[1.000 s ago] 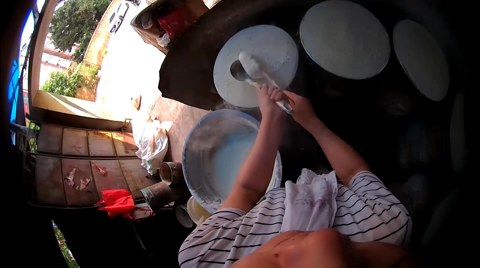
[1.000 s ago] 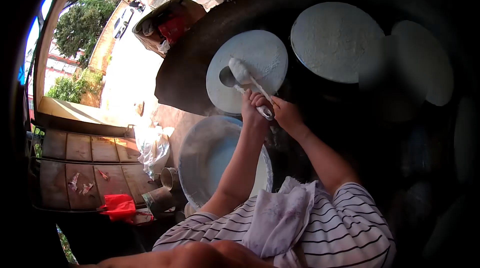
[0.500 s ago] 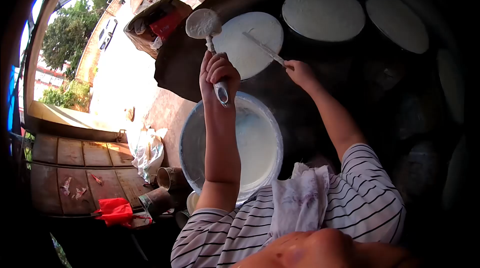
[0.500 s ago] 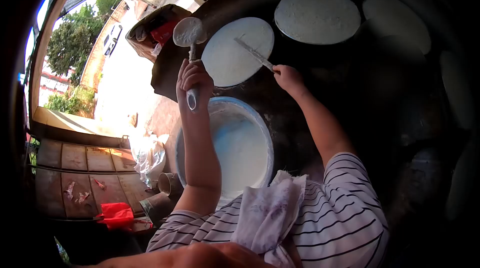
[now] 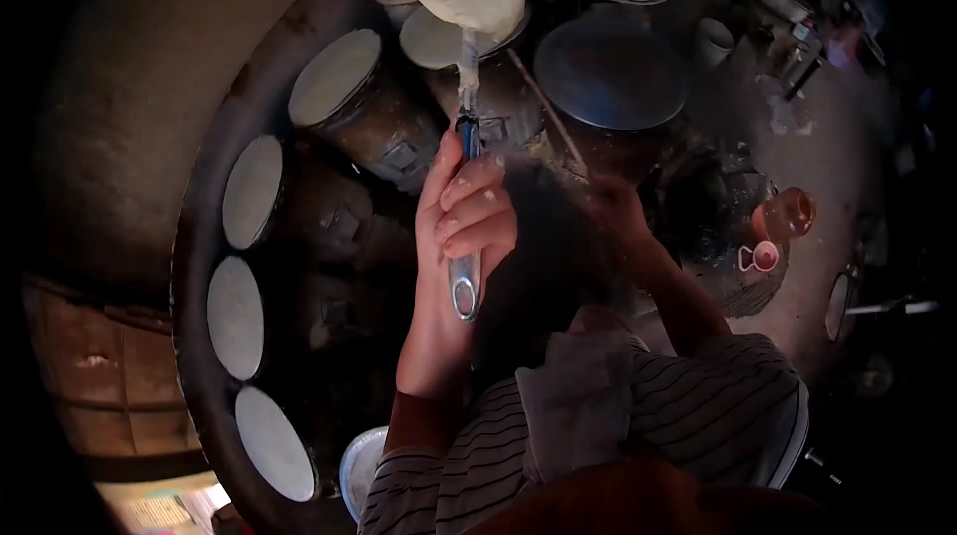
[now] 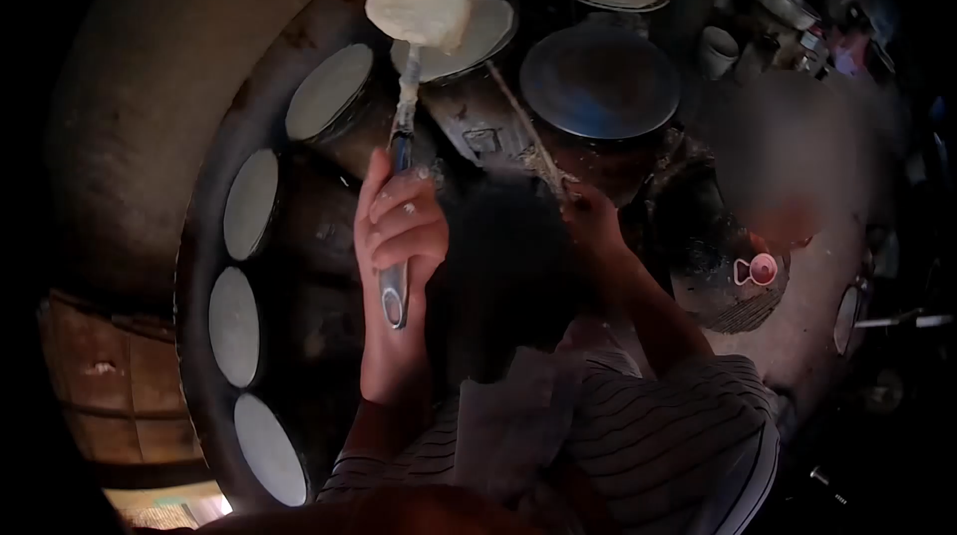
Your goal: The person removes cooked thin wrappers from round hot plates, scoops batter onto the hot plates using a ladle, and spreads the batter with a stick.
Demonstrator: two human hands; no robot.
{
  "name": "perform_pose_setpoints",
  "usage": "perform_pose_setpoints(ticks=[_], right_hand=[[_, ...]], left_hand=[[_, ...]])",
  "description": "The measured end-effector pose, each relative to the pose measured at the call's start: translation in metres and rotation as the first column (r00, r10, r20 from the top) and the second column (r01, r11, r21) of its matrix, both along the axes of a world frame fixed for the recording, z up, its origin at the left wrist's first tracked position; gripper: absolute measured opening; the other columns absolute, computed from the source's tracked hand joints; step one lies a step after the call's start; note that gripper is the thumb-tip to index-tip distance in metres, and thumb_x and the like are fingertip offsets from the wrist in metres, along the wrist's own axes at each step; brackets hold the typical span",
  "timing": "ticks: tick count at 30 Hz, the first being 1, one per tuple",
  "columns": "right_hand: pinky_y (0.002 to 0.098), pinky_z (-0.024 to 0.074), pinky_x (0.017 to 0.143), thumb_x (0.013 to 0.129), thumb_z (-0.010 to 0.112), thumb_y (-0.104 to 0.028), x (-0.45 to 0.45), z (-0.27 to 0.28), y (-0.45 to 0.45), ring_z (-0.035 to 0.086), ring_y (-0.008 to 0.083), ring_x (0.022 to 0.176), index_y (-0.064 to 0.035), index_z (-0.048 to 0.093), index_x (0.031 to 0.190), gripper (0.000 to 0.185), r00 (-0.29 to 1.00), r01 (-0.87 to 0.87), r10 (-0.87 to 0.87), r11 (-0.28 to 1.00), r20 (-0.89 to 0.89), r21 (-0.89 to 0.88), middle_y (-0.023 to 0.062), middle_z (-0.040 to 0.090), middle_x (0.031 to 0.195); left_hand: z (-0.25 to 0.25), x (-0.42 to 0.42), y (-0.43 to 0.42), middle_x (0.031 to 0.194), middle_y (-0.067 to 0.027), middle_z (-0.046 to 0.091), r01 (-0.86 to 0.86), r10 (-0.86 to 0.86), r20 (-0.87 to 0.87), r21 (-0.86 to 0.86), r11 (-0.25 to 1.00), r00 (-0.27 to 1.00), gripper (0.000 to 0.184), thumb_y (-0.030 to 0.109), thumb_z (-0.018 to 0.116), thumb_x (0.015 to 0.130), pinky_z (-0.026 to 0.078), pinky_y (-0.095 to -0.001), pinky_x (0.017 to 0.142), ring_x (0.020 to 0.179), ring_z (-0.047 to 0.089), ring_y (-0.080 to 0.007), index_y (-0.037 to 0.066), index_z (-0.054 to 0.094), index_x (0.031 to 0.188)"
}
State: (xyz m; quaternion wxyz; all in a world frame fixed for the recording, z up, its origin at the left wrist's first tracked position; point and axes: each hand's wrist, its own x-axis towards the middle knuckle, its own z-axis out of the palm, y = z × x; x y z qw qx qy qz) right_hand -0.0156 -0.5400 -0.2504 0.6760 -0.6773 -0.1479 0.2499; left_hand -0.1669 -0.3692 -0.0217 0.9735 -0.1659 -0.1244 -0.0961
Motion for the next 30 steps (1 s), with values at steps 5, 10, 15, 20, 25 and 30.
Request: perform_pose_setpoints(ticks=[5,10,15,20,25,30], right_hand=[[0.0241,0.0437,0.049,0.086,0.057,-0.002,0.084,-0.025,-0.106,0.055,0.0108,0.058,0.0007,0.058,0.117,0.031,0.808,0.588,-0.583,0.804,-0.083,0.088,0.0041,0.059,0.076],[0.0263,0.0488,0.053,0.079,0.057,0.002,0.093,-0.088,-0.086,0.058,0.0113,0.066,0.0,0.06,0.114,0.035,0.686,0.725,-0.695,0.677,-0.217,0.124,0.0055,0.06,0.085],[0.0293,0.0482,0.071,0.069,0.059,0.004,0.083,-0.073,-0.058,0.058,0.0163,0.081,0.0006,0.062,0.104,0.035,0.581,0.814,-0.814,0.58,-0.003,0.021,0.0087,0.059,0.091],[0.0395,0.0458,0.082,0.064,0.059,0.006,0.131,-0.026,-0.031,0.057,0.0333,0.091,0.0015,0.063,0.1,0.036,0.459,0.857,-0.624,0.498,0.632,-0.132,0.0171,0.06,0.094],[0.0371,0.0466,0.081,0.071,0.057,0.003,0.109,-0.036,0.018,0.053,0.0316,0.099,-0.003,0.063,0.105,0.035,0.534,0.843,-0.566,0.413,0.628,-0.345,0.013,0.058,0.105],[0.037,0.0487,0.081,0.071,0.055,0.002,0.138,-0.032,0.016,0.054,0.0301,0.096,-0.0049,0.064,0.103,0.034,0.387,0.922,-0.436,0.195,0.812,-0.335,0.0089,0.059,0.106]], left_hand=[[-0.082,0.182,-0.054,0.054,0.0007,0.039,0.382,-0.386,-0.14,-0.056,0.923,0.912,0.04,0.032,0.046,0.097,0.038,-0.0247,0.036,0.038,0.042,-0.0095,0.008,0.039,0.066],[-0.162,0.284,-0.098,0.06,0.0032,0.034,0.516,-0.442,-0.392,0.102,0.851,0.807,0.031,0.031,0.044,0.099,0.035,-0.0219,0.041,0.044,0.037,-0.007,0.013,0.047,0.074],[-0.174,0.328,-0.096,0.059,0.0053,0.034,0.512,-0.173,-0.585,0.482,0.711,0.792,0.012,0.024,0.048,0.098,0.03,-0.0159,0.036,0.043,0.034,-0.0016,0.024,0.051,0.109],[-0.184,0.378,-0.053,0.058,0.0043,0.037,0.459,-0.067,-0.467,0.818,0.347,0.882,0.036,0.019,0.056,0.093,0.028,-0.0178,0.035,0.042,0.032,-0.0032,0.035,0.047,0.124],[-0.194,0.406,-0.002,0.058,0.0015,0.039,0.225,-0.067,-0.231,0.97,-0.092,0.971,0.051,0.015,0.055,0.092,0.03,-0.0229,0.037,0.041,0.034,-0.0068,0.029,0.035,0.137],[-0.225,0.435,0.016,0.054,0.0009,0.04,0.016,-0.069,-0.046,0.921,-0.389,0.997,0.058,0.01,0.055,0.09,0.032,-0.0279,0.034,0.037,0.036,-0.0099,0.026,0.035,0.142]])
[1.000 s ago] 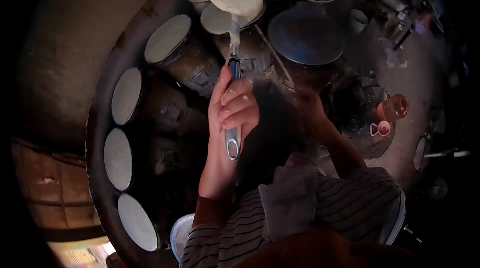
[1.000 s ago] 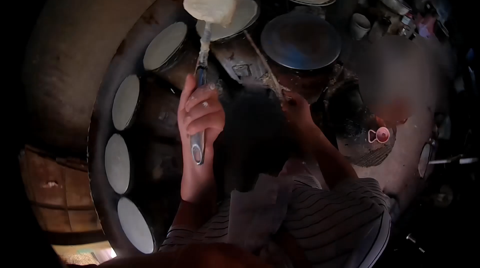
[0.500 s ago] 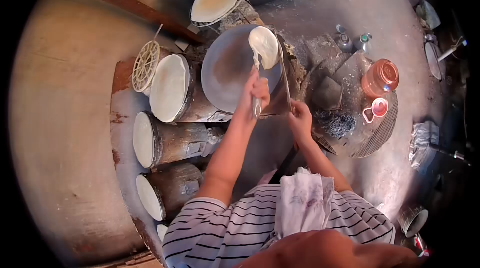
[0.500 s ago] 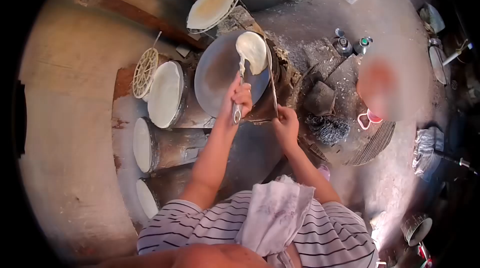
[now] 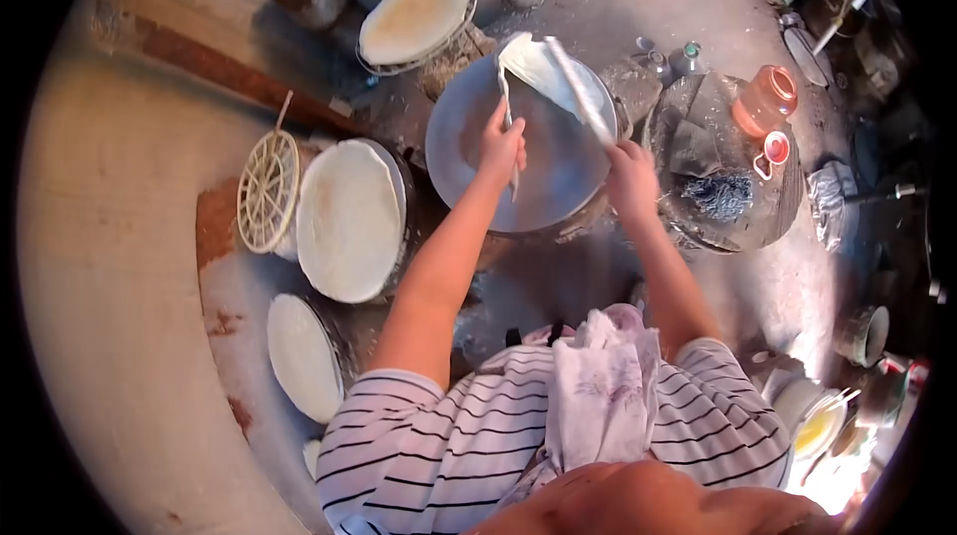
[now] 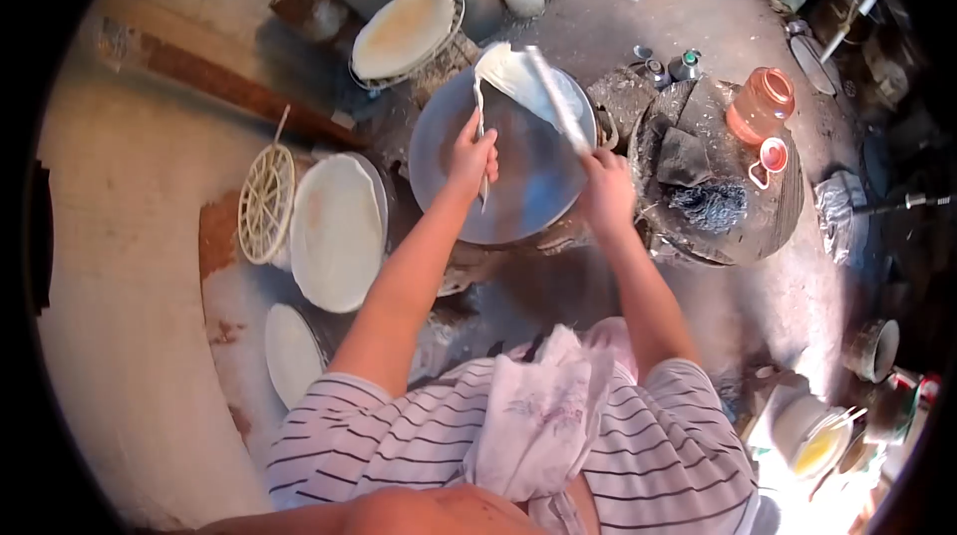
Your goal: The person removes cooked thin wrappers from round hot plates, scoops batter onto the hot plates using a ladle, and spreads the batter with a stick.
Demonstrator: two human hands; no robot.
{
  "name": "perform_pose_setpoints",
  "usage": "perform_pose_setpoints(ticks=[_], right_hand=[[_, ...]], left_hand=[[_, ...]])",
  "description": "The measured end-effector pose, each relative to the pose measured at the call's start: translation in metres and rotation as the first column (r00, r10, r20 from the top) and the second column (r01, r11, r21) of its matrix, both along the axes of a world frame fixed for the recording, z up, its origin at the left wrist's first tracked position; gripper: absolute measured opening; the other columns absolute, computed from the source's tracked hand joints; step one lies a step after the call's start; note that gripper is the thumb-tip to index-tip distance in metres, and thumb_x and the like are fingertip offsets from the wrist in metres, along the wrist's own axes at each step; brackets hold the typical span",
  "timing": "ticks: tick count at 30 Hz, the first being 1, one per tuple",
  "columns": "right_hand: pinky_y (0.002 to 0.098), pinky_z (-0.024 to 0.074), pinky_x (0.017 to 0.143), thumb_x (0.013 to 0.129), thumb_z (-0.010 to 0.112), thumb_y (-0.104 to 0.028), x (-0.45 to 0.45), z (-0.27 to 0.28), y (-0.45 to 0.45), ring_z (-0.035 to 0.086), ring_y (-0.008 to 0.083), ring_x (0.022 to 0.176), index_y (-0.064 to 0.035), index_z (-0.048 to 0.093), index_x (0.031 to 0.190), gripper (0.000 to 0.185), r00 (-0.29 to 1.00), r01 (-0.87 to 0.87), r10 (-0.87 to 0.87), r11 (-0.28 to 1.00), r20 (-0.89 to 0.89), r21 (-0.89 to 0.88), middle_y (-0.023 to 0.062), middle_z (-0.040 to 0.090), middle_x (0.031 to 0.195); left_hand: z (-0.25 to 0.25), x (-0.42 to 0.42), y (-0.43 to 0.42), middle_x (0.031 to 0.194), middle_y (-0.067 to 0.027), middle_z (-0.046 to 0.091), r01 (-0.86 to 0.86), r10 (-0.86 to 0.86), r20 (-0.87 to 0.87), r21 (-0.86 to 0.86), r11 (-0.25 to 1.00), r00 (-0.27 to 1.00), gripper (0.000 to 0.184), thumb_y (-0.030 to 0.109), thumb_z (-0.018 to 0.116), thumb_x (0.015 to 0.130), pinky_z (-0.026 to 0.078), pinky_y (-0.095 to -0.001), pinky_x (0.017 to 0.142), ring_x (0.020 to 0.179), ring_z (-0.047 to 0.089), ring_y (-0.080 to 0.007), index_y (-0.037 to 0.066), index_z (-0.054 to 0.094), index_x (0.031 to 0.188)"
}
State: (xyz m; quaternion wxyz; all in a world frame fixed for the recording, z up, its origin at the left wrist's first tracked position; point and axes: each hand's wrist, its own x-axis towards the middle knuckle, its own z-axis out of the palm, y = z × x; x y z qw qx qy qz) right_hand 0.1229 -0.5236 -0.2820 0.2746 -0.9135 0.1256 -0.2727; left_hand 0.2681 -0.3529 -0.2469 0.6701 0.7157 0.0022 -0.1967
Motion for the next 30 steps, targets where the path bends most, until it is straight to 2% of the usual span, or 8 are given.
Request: perform_pose_setpoints(ticks=[6,7,12,18,21,22,26,30], right_hand=[[0.038,0.0484,0.082,0.071,0.054,0.002,-0.003,-0.003,0.058,0.056,0.0308,0.096,-0.0049,0.062,0.106,0.037,0.999,-0.017,0.02,0.998,-0.042,0.064,0.0093,0.059,0.108],[0.0376,0.0483,0.083,0.072,0.054,0.002,0.012,0.007,0.06,0.056,0.0306,0.097,-0.0061,0.062,0.106,0.036,0.997,-0.061,0.063,0.997,-0.038,0.054,0.0092,0.06,0.105],[0.0334,0.0509,0.075,0.07,0.057,-0.002,0.008,-0.005,0.027,0.057,0.0255,0.089,-0.0093,0.066,0.099,0.032,1.0,-0.016,0.016,0.999,-0.002,-0.046,0.0042,0.061,0.103],[0.036,0.0502,0.081,0.072,0.055,0.0,0.048,0.017,0.055,0.057,0.0282,0.095,-0.0115,0.067,0.1,0.032,0.986,-0.161,0.163,0.986,-0.045,0.037,0.0055,0.063,0.104],[0.0365,0.049,0.082,0.068,0.058,0.002,0.029,0.012,0.028,0.058,0.0305,0.093,-0.0083,0.068,0.097,0.032,0.993,-0.108,0.111,0.989,-0.03,0.1,0.0069,0.063,0.104],[0.0362,0.0483,0.083,0.068,0.059,0.002,0.029,0.008,0.033,0.058,0.03,0.092,-0.0079,0.068,0.099,0.033,0.989,-0.139,0.143,0.984,-0.033,0.108,0.0069,0.063,0.105],[0.0345,0.0471,0.087,0.07,0.058,0.002,0.056,0.018,0.067,0.057,0.0276,0.097,-0.0084,0.069,0.098,0.032,0.965,-0.228,0.246,0.957,-0.086,0.181,0.0047,0.063,0.105],[0.0333,0.0479,0.086,0.068,0.058,0.001,0.042,0.045,0.028,0.059,0.0253,0.096,-0.0097,0.069,0.099,0.034,0.944,-0.294,0.3,0.954,-0.136,0.061,0.0034,0.064,0.105]], left_hand=[[0.016,0.001,0.068,0.051,0.0003,0.041,0.027,-0.042,0.064,0.217,0.976,0.997,0.055,0.009,0.056,0.089,0.034,-0.0304,0.033,0.035,0.038,-0.0112,0.024,0.04,0.14],[0.001,0.008,0.075,0.07,-0.0061,0.061,0.031,-0.055,0.089,0.256,0.966,0.995,0.056,0.008,0.056,0.088,0.036,-0.031,0.033,0.037,0.045,-0.0136,0.023,0.041,0.14],[-0.009,0.018,0.111,0.126,-0.0122,0.055,-0.048,-0.161,0.348,0.52,0.853,0.923,0.053,0.013,0.057,0.088,0.05,-0.0325,0.069,0.089,0.063,-0.0251,0.019,0.042,0.139],[-0.051,0.012,0.14,0.08,-0.0075,0.061,-0.264,-0.197,0.672,0.519,0.813,0.714,0.053,0.012,0.058,0.088,0.043,-0.0293,0.045,0.045,0.048,-0.0135,0.02,0.043,0.139],[0.021,-0.041,0.146,0.06,-0.0017,0.048,-0.144,0.022,0.245,0.492,0.859,0.969,0.053,0.01,0.057,0.089,0.036,-0.0275,0.038,0.038,0.039,-0.0093,0.023,0.043,0.139],[0.006,-0.045,0.161,0.058,-0.0007,0.048,-0.164,0.007,0.33,0.452,0.877,0.944,0.053,0.01,0.057,0.089,0.033,-0.0269,0.036,0.038,0.038,-0.0088,0.023,0.043,0.139],[0.009,-0.069,0.174,0.11,-0.0084,0.049,-0.191,0.017,0.373,0.433,0.881,0.928,0.051,0.009,0.055,0.089,0.038,-0.0296,0.077,0.094,0.046,-0.0178,0.012,0.042,0.138],[-0.005,-0.081,0.165,0.1,-0.0083,0.062,-0.276,0.013,0.529,0.42,0.865,0.848,0.053,0.01,0.057,0.088,0.047,-0.0281,0.067,0.075,0.058,-0.0163,0.018,0.042,0.139]])
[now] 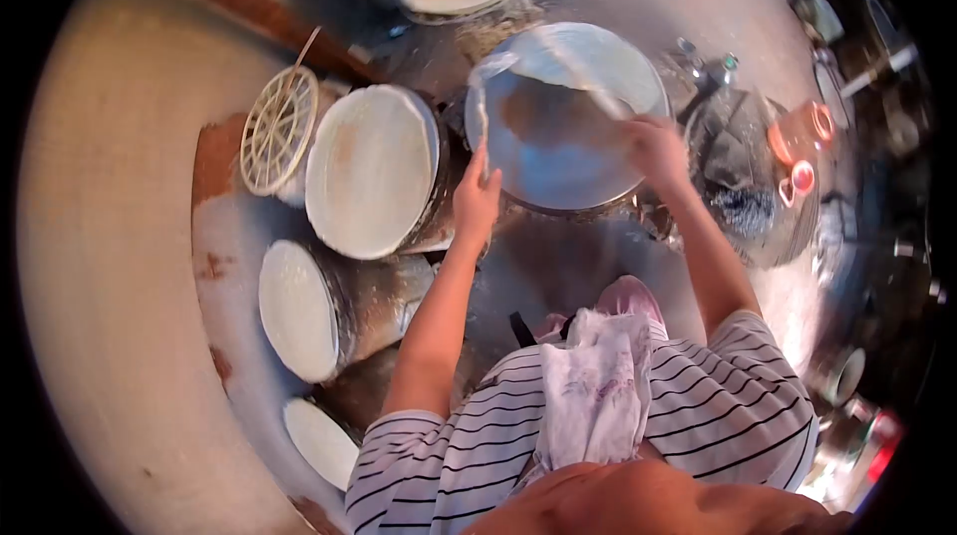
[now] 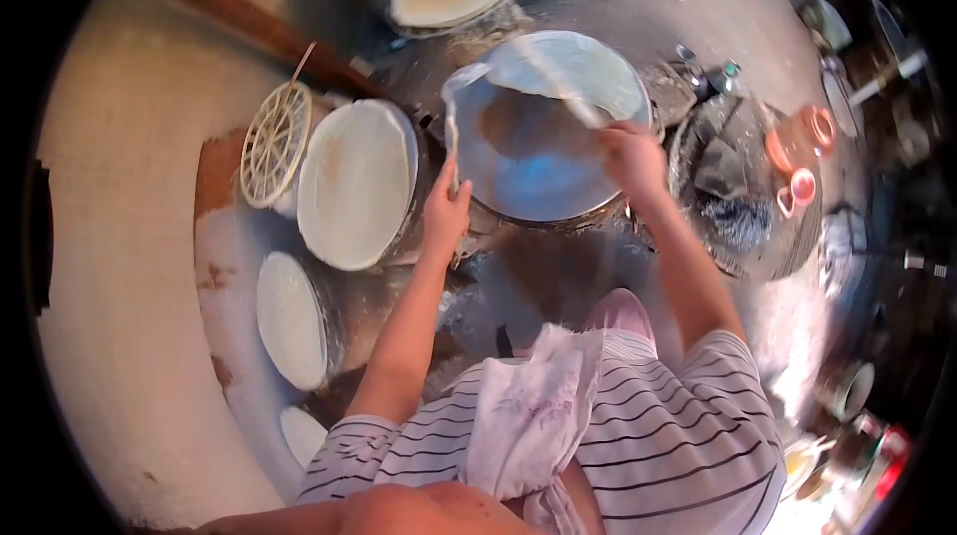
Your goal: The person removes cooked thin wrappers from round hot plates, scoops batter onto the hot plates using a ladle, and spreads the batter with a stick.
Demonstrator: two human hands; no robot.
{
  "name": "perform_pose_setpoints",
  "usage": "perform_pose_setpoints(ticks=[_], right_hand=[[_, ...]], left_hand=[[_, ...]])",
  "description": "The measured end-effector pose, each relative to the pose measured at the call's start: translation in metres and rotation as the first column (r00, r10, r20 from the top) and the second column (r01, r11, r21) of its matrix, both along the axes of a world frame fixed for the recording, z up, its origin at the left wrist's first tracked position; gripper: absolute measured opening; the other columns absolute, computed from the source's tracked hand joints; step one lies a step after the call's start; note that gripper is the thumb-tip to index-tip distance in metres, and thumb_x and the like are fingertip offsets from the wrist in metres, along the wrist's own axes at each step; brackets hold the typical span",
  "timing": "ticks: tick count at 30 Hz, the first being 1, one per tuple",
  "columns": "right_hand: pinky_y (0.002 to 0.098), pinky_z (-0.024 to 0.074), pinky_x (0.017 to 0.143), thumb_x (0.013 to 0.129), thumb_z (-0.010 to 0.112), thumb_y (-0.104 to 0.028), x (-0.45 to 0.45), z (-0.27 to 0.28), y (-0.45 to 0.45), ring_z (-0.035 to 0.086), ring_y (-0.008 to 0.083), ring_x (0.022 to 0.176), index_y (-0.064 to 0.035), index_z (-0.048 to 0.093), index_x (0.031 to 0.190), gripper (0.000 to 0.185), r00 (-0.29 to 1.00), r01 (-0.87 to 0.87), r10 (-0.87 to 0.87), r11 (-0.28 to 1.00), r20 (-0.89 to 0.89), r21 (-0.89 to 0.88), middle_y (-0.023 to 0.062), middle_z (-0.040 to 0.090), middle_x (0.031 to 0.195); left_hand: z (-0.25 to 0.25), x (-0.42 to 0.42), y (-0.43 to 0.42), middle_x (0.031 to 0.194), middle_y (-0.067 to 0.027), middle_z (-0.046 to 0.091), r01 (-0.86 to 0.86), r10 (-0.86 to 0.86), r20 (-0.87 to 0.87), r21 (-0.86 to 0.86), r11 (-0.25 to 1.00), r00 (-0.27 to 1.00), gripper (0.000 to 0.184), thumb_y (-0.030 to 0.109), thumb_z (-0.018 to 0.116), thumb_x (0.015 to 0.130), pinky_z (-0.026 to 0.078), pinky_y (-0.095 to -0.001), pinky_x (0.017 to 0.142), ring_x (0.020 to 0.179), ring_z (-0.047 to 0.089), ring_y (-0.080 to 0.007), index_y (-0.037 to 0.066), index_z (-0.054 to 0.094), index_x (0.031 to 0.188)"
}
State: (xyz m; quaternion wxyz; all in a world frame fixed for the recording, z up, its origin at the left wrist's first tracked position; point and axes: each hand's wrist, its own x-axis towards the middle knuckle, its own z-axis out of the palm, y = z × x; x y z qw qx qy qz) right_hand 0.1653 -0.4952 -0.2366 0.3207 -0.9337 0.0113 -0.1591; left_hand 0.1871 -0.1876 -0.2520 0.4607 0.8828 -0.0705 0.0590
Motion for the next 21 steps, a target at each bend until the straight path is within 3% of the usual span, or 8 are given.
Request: perform_pose_setpoints(ticks=[1,2,3,4,7,10,12,21], right_hand=[[0.0332,0.0483,0.085,0.066,0.057,0.002,0.0,-0.002,-0.021,0.059,0.0251,0.096,-0.0084,0.069,0.099,0.036,0.995,0.089,-0.09,0.996,0.034,0.022,0.0057,0.064,0.106],[0.0325,0.0482,0.085,0.065,0.057,0.001,0.011,-0.019,-0.048,0.059,0.0257,0.097,-0.0065,0.069,0.098,0.036,0.996,0.092,-0.092,0.986,-0.005,0.142,0.008,0.064,0.106],[0.0338,0.0478,0.085,0.064,0.058,0.0,0.019,-0.023,-0.059,0.058,0.0278,0.099,-0.0055,0.069,0.098,0.036,0.995,0.076,-0.062,0.976,0.075,-0.202,0.0093,0.064,0.107],[0.0367,0.0466,0.088,0.065,0.058,-0.001,0.037,-0.03,-0.064,0.057,0.0308,0.101,-0.0066,0.07,0.097,0.035,0.999,-0.021,0.024,0.993,0.024,-0.12,0.0093,0.063,0.107],[0.0392,0.0449,0.09,0.066,0.057,0.0,0.08,-0.012,-0.041,0.056,0.0323,0.102,-0.0076,0.068,0.099,0.036,0.961,-0.261,0.262,0.965,-0.089,0.024,0.0096,0.062,0.108],[0.0394,0.0454,0.088,0.067,0.057,0.0,0.098,-0.035,-0.039,0.056,0.0326,0.101,-0.0071,0.067,0.099,0.034,0.891,-0.452,0.451,0.892,-0.058,-0.01,0.0095,0.062,0.108],[0.0395,0.0457,0.086,0.068,0.057,-0.001,0.1,-0.025,-0.039,0.056,0.033,0.098,-0.0069,0.067,0.098,0.033,0.836,-0.548,0.548,0.836,0.024,-0.017,0.0091,0.063,0.108],[0.0351,0.0436,0.088,0.065,0.058,0.002,0.156,-0.017,-0.092,0.058,0.0293,0.096,-0.0067,0.07,0.091,0.031,0.777,-0.63,0.629,0.777,0.017,0.013,0.0075,0.066,0.101]], left_hand=[[-0.009,-0.001,-0.003,0.105,-0.0102,0.066,-0.002,-0.001,0.17,0.012,1.0,0.985,0.054,0.011,0.058,0.088,0.05,-0.0285,0.071,0.077,0.064,-0.0174,0.019,0.043,0.139],[0.026,-0.015,-0.016,0.126,-0.0128,0.057,-0.055,0.064,-0.083,0.106,0.993,0.994,0.054,0.013,0.059,0.088,0.046,-0.0305,0.088,0.101,0.062,-0.0203,0.018,0.042,0.139],[0.019,-0.018,-0.023,0.125,-0.0119,0.058,-0.09,0.097,-0.081,0.09,0.992,0.992,0.054,0.014,0.059,0.088,0.046,-0.0297,0.086,0.096,0.062,-0.0196,0.018,0.041,0.139],[0.01,-0.015,-0.028,0.125,-0.011,0.058,-0.112,0.118,-0.078,0.075,0.991,0.99,0.055,0.015,0.06,0.088,0.047,-0.029,0.084,0.092,0.062,-0.019,0.018,0.04,0.14],[-0.002,-0.028,-0.047,0.1,-0.0086,0.066,-0.216,0.216,0.008,0.064,0.974,0.976,0.055,0.015,0.059,0.089,0.05,-0.0283,0.067,0.069,0.061,-0.0153,0.022,0.04,0.14],[0.064,-0.068,-0.086,0.066,-0.0029,0.057,-0.44,0.386,-0.51,0.016,0.898,0.769,0.057,0.013,0.057,0.09,0.043,-0.0263,0.044,0.045,0.047,-0.0098,0.025,0.037,0.142],[0.047,-0.091,-0.092,0.052,0.0025,0.039,-0.475,0.4,-0.434,-0.077,0.876,0.807,0.06,0.011,0.055,0.09,0.032,-0.024,0.033,0.036,0.037,-0.0067,0.025,0.033,0.144],[0.036,-0.124,-0.134,0.052,0.0028,0.041,-0.441,0.345,-0.487,-0.094,0.893,0.802,0.056,0.011,0.053,0.092,0.034,-0.0237,0.035,0.038,0.038,-0.0052,0.022,0.034,0.144]])
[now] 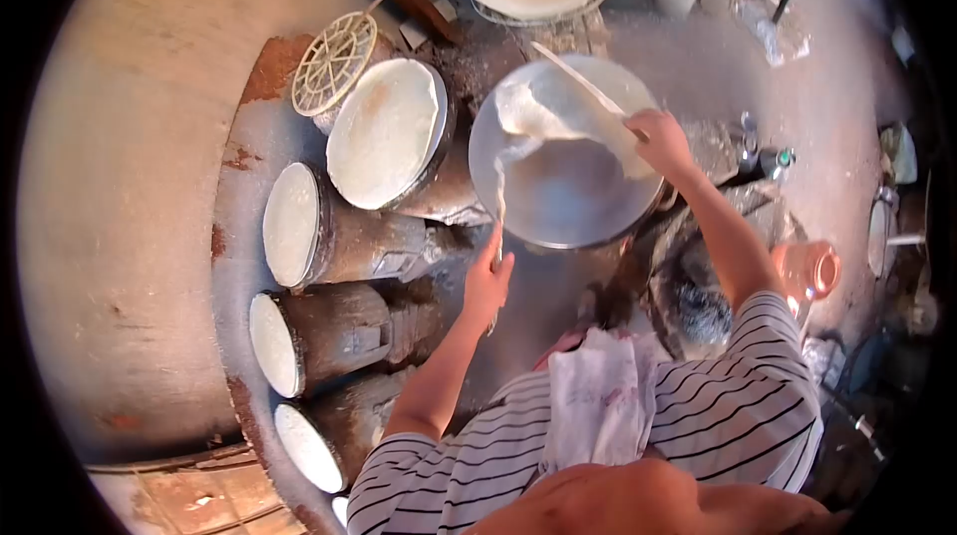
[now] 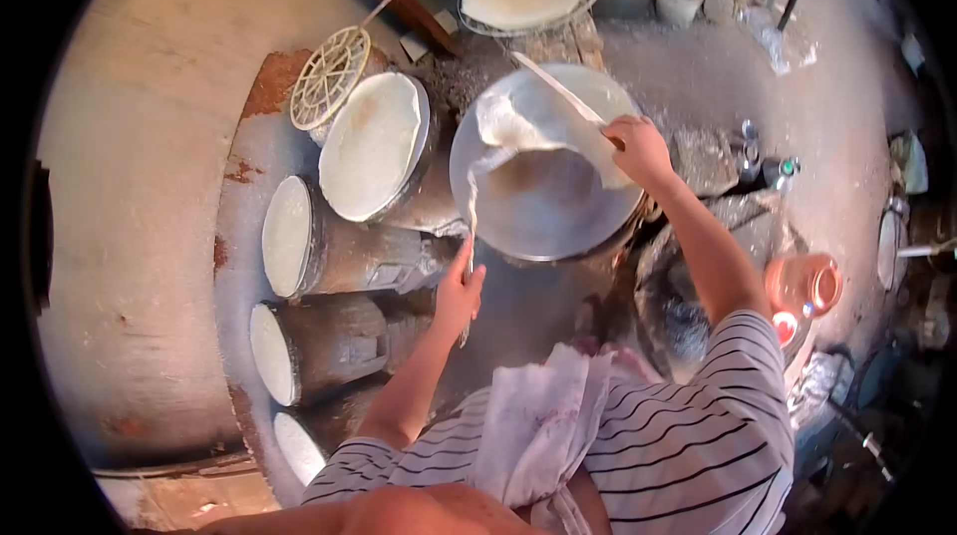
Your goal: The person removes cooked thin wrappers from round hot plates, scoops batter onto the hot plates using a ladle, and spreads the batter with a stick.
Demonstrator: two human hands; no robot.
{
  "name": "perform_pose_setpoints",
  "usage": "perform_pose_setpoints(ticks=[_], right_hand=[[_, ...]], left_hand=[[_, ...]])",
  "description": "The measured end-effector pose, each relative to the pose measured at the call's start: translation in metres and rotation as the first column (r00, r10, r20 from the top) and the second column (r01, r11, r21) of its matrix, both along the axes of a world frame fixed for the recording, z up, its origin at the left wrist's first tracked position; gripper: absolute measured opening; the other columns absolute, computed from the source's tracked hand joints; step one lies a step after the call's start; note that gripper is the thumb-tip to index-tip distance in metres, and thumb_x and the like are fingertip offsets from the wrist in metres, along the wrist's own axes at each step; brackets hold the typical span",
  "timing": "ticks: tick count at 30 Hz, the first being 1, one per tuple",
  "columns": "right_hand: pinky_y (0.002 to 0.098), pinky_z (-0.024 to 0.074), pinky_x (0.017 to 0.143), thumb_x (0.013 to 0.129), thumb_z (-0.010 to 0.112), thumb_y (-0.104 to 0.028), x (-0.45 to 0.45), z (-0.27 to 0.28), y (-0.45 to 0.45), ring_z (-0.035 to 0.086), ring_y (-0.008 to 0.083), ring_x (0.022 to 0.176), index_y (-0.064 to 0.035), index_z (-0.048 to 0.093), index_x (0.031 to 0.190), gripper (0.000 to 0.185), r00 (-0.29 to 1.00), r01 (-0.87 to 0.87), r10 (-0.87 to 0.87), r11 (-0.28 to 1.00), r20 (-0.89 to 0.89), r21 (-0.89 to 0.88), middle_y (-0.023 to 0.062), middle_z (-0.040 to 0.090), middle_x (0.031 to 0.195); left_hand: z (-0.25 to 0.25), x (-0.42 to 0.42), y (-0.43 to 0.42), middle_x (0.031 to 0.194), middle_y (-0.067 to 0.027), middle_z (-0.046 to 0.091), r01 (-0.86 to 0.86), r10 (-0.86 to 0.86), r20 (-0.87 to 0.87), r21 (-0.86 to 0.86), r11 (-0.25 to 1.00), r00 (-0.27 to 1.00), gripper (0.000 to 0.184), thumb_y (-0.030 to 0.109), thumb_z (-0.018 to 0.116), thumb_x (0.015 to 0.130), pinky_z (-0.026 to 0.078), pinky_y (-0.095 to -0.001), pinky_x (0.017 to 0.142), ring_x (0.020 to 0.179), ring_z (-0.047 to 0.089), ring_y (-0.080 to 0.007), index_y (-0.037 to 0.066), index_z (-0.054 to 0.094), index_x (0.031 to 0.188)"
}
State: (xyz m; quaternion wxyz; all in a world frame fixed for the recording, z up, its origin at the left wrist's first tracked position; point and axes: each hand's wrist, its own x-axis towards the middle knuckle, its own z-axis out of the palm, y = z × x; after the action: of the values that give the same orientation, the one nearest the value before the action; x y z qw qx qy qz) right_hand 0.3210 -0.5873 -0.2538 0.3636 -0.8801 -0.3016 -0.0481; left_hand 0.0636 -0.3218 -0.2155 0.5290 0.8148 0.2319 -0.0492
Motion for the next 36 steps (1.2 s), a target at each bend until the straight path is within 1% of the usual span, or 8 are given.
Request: perform_pose_setpoints(ticks=[11,14,19,21,24,27,31,36], right_hand=[[0.0363,0.0499,0.073,0.059,0.065,-0.006,-0.005,-0.02,0.023,0.062,0.0274,0.084,-0.0104,0.07,0.091,0.032,0.872,-0.439,0.479,0.856,-0.098,0.272,0.0074,0.065,0.087],[0.0378,0.0486,0.076,0.067,0.065,-0.01,0.042,-0.031,0.03,0.061,0.0276,0.089,-0.0114,0.069,0.091,0.024,0.976,-0.218,0.215,0.972,0.042,0.092,0.0084,0.065,0.089],[0.0392,0.048,0.078,0.067,0.063,-0.004,-0.019,-0.013,0.015,0.06,0.029,0.092,-0.0079,0.067,0.091,0.025,0.889,-0.444,0.443,0.896,-0.112,0.022,0.0095,0.064,0.094],[0.0351,0.0475,0.086,0.061,0.066,0.001,-0.009,-0.011,-0.008,0.06,0.0242,0.102,-0.0094,0.068,0.101,0.041,0.805,-0.529,0.572,0.811,-0.154,0.249,0.0086,0.066,0.105],[0.0341,0.0489,0.083,0.06,0.068,-0.004,0.022,0.021,-0.001,0.062,0.0226,0.096,-0.0113,0.07,0.099,0.039,0.846,-0.236,0.266,0.964,-0.462,0.122,0.0078,0.066,0.1],[0.0366,0.0498,0.072,0.061,0.066,-0.003,0.04,-0.01,0.012,0.062,0.0264,0.082,-0.0062,0.069,0.095,0.034,0.872,-0.485,0.487,0.873,-0.051,0.044,0.0089,0.066,0.097],[0.0343,0.0485,0.069,0.062,0.064,-0.003,0.009,0.013,-0.03,0.061,0.0211,0.078,-0.0061,0.07,0.096,0.034,0.761,-0.499,0.504,0.857,-0.408,0.128,0.0083,0.066,0.094],[0.0305,0.0479,0.062,0.063,0.063,0.0,0.008,0.013,-0.002,0.061,0.0188,0.075,-0.007,0.07,0.097,0.036,0.834,-0.44,0.441,0.894,-0.331,0.083,0.0075,0.067,0.093]], left_hand=[[0.005,-0.059,-0.015,0.072,0.0037,0.056,-0.061,0.041,-0.112,-0.186,0.981,0.993,0.051,0.013,0.054,0.093,0.035,-0.0222,0.04,0.046,0.041,-0.0029,0.015,0.038,0.142],[-0.005,-0.035,-0.018,0.078,-0.0012,0.06,0.105,-0.106,0.007,-0.186,0.977,0.994,0.054,0.006,0.052,0.092,0.035,-0.0223,0.035,0.042,0.043,-0.0049,0.012,0.034,0.142],[-0.002,-0.057,-0.021,0.066,0.0015,0.048,0.0,-0.017,-0.082,-0.196,0.981,0.996,0.056,0.006,0.053,0.091,0.035,-0.0235,0.034,0.042,0.042,-0.0054,0.013,0.035,0.143],[0.029,-0.052,-0.025,0.069,0.0009,0.05,0.197,-0.196,-0.034,0.06,0.979,0.98,0.054,0.008,0.054,0.091,0.036,-0.0235,0.036,0.042,0.041,-0.0049,0.015,0.038,0.142],[0.043,-0.06,-0.029,0.064,0.0022,0.05,0.022,-0.045,-0.256,-0.096,0.995,0.966,0.052,0.017,0.057,0.092,0.035,-0.0226,0.04,0.044,0.04,-0.0038,0.02,0.04,0.141],[0.031,-0.069,-0.029,0.06,0.0038,0.046,0.017,-0.035,-0.222,-0.084,0.996,0.974,0.056,0.014,0.057,0.091,0.035,-0.022,0.038,0.042,0.039,-0.0039,0.02,0.036,0.143],[0.041,-0.095,-0.035,0.06,0.0037,0.046,-0.04,0.022,-0.218,-0.081,0.996,0.976,0.056,0.013,0.055,0.092,0.035,-0.0214,0.038,0.041,0.038,-0.0037,0.019,0.034,0.144],[0.033,-0.083,-0.038,0.06,0.0044,0.045,-0.013,-0.013,-0.222,-0.119,0.993,0.975,0.058,0.008,0.051,0.093,0.034,-0.0205,0.037,0.04,0.038,-0.0038,0.019,0.03,0.145]])
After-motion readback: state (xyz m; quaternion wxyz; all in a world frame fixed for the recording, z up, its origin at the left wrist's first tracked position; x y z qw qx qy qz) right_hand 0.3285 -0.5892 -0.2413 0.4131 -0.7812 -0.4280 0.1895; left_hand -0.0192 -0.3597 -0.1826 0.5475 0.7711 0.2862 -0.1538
